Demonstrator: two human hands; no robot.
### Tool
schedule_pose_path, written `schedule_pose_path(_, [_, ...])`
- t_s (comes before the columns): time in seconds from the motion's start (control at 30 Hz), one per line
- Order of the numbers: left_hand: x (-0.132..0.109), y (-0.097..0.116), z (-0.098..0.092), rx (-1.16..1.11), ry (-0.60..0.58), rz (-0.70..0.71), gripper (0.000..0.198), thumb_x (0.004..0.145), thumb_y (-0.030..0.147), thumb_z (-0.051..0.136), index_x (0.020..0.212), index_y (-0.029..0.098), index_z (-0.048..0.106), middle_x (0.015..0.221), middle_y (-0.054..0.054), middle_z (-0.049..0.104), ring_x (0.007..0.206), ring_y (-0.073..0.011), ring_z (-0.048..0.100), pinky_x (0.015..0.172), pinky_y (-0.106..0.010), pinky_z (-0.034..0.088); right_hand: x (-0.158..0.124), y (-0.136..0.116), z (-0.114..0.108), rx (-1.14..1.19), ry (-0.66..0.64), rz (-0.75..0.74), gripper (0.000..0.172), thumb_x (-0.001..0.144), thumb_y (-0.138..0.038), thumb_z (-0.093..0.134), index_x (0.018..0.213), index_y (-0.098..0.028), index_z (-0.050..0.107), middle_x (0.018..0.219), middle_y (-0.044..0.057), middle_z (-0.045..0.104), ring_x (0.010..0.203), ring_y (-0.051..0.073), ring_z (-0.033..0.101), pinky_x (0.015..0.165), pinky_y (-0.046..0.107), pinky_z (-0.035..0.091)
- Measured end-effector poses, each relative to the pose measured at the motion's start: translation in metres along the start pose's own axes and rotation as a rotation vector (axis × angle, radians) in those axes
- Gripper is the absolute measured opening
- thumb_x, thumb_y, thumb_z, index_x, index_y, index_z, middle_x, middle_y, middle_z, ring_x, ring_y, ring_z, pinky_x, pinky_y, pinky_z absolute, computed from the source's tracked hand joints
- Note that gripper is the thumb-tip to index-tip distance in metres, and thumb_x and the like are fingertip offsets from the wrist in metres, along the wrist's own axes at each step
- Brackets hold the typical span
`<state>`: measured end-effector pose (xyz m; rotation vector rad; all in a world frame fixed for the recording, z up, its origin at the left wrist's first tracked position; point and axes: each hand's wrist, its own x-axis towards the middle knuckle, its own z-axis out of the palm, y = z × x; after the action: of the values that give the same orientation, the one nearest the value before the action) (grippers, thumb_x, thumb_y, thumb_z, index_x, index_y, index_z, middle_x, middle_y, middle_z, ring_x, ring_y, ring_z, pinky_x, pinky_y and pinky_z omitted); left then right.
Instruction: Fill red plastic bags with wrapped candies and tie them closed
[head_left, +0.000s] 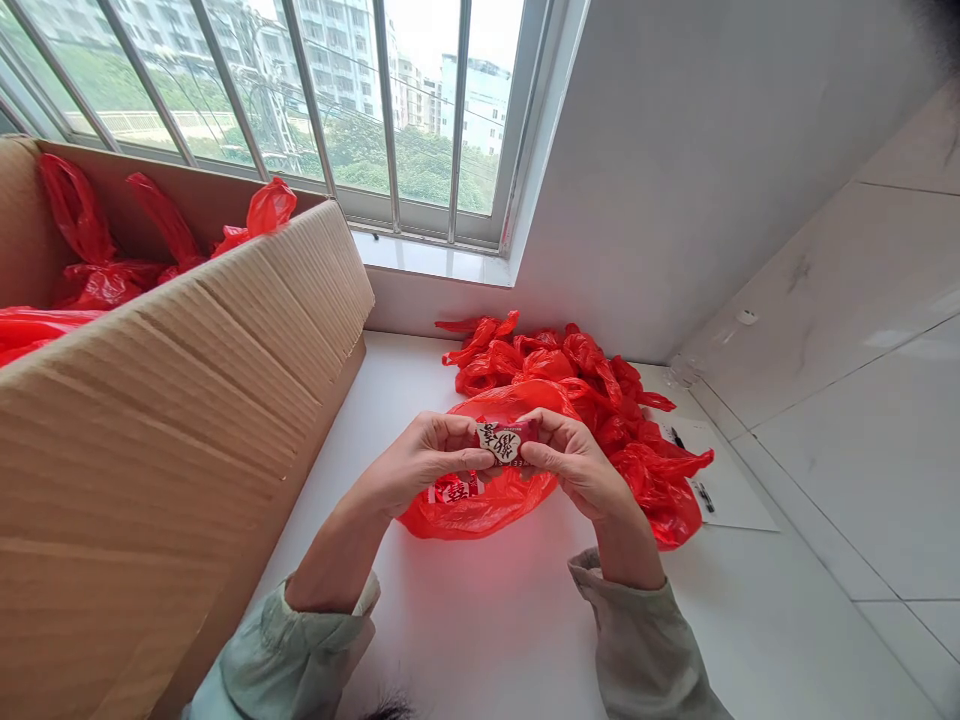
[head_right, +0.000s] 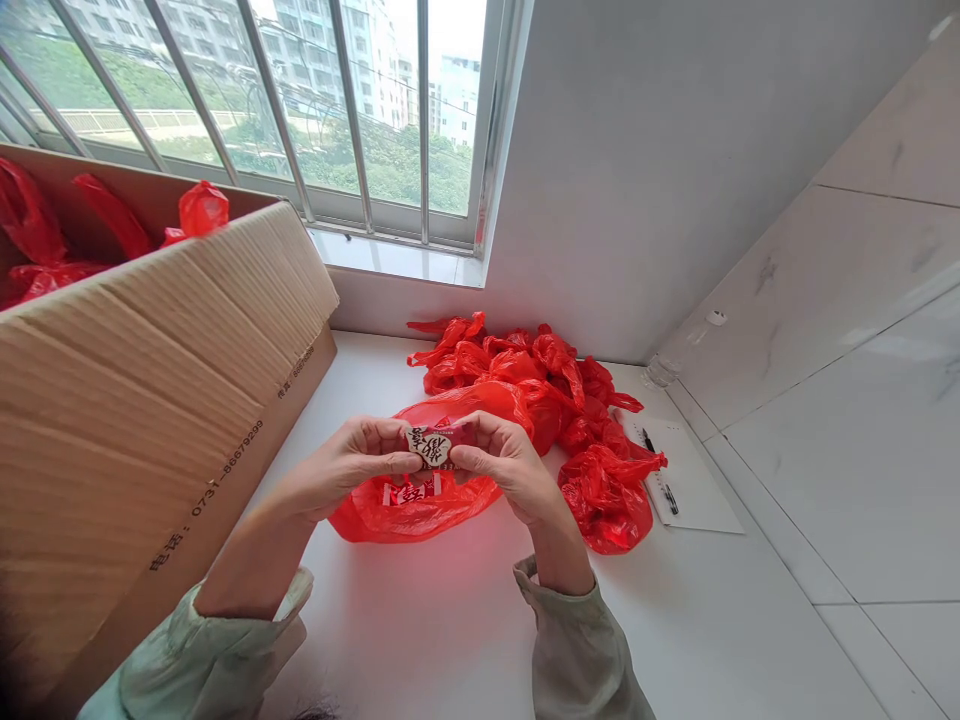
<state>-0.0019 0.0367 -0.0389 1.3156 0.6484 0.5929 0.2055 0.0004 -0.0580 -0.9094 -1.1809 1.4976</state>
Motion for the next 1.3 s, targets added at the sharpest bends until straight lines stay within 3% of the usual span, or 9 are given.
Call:
schedule_pose_path(0.2, [-0.001, 0.001, 0.004, 0.121, 0.033, 0.074, 0.021, 0.084, 0.038, 0.069, 0.087, 0.018, 0.069, 0.083, -0.002, 0.066, 0.075, -0.0138, 0.057, 0.067, -0.023, 0.046, 0.001, 0.001, -0.003, -0.109, 0.087, -0.056, 0.017, 0.077, -0.03, 0.076, 0.09, -0.02, 0.071, 0.084, 0.0, 0.069, 0.073, 0.01, 0.059, 0.063, 0.02, 0.048])
schedule_pose_path(0.43, [0.002, -0.006, 0.006, 0.238, 0.108, 0.067, 0.022, 0.083, 0.04, 0.067, 0.086, 0.019, 0.067, 0.08, -0.002, 0.065, 0.074, -0.0163, 0.06, 0.066, -0.026, 0.047, 0.0, -0.001, 0.002, -0.195, -0.003, -0.045, 0.017, 0.08, -0.031, 0.073, 0.093, -0.02, 0.073, 0.088, 0.001, 0.072, 0.082, 0.015, 0.064, 0.076, 0.027, 0.051])
schedule_pose_path(0.6, [0.005, -0.012, 0.014, 0.175, 0.086, 0.075, 0.012, 0.08, 0.026, 0.068, 0.077, 0.019, 0.059, 0.072, 0.003, 0.057, 0.067, -0.0127, 0.056, 0.063, -0.025, 0.047, 0.003, 0.004, 0.005, -0.168, 0.14, -0.111, 0.02, 0.075, -0.031, 0.078, 0.092, -0.022, 0.072, 0.078, -0.001, 0.071, 0.072, 0.014, 0.063, 0.069, 0.026, 0.051])
schedule_pose_path(0.7, [0.008, -0.013, 0.025, 0.129, 0.081, 0.084, 0.018, 0.077, 0.018, 0.068, 0.071, 0.019, 0.052, 0.068, 0.005, 0.05, 0.064, -0.0101, 0.051, 0.063, -0.023, 0.048, 0.004, 0.007, 0.007, -0.143, 0.186, -0.162, 0.018, 0.077, -0.033, 0.077, 0.09, -0.021, 0.071, 0.07, -0.002, 0.067, 0.064, 0.011, 0.06, 0.063, 0.023, 0.049])
schedule_pose_path(0.83, [0.012, -0.013, 0.033, 0.069, 0.095, 0.09, 0.016, 0.077, 0.022, 0.069, 0.077, 0.019, 0.053, 0.068, 0.005, 0.05, 0.064, -0.0108, 0.052, 0.063, -0.024, 0.049, 0.003, 0.006, 0.008, -0.137, 0.157, -0.189, 0.019, 0.081, -0.037, 0.073, 0.093, -0.023, 0.069, 0.076, -0.002, 0.065, 0.069, 0.01, 0.059, 0.066, 0.022, 0.049])
schedule_pose_path(1.03, [0.017, -0.018, 0.025, -0.034, 0.31, 0.166, 0.028, 0.071, 0.03, 0.079, 0.077, 0.018, 0.055, 0.073, 0.003, 0.056, 0.067, -0.012, 0.055, 0.059, -0.021, 0.046, 0.002, 0.005, 0.005, -0.298, 0.079, -0.097, 0.033, 0.074, -0.036, 0.079, 0.103, -0.024, 0.068, 0.092, 0.002, 0.068, 0.088, 0.017, 0.063, 0.079, 0.03, 0.053])
schedule_pose_path(1.2, [0.018, -0.018, 0.028, -0.067, 0.3, 0.154, 0.028, 0.075, 0.032, 0.077, 0.095, 0.02, 0.062, 0.078, 0.003, 0.062, 0.072, -0.0125, 0.059, 0.067, -0.023, 0.05, 0.002, 0.003, 0.008, -0.183, 0.065, -0.094, 0.019, 0.075, -0.032, 0.077, 0.088, -0.021, 0.069, 0.083, 0.0, 0.07, 0.078, 0.015, 0.065, 0.076, 0.029, 0.054])
schedule_pose_path(1.3, [0.015, -0.012, 0.025, -0.09, 0.254, 0.13, 0.027, 0.077, 0.035, 0.076, 0.094, 0.019, 0.063, 0.079, 0.002, 0.065, 0.069, -0.0128, 0.062, 0.066, -0.024, 0.052, 0.002, 0.002, 0.005, -0.224, 0.09, -0.12, 0.014, 0.078, -0.031, 0.074, 0.088, -0.021, 0.07, 0.082, -0.001, 0.07, 0.076, 0.014, 0.064, 0.073, 0.027, 0.052])
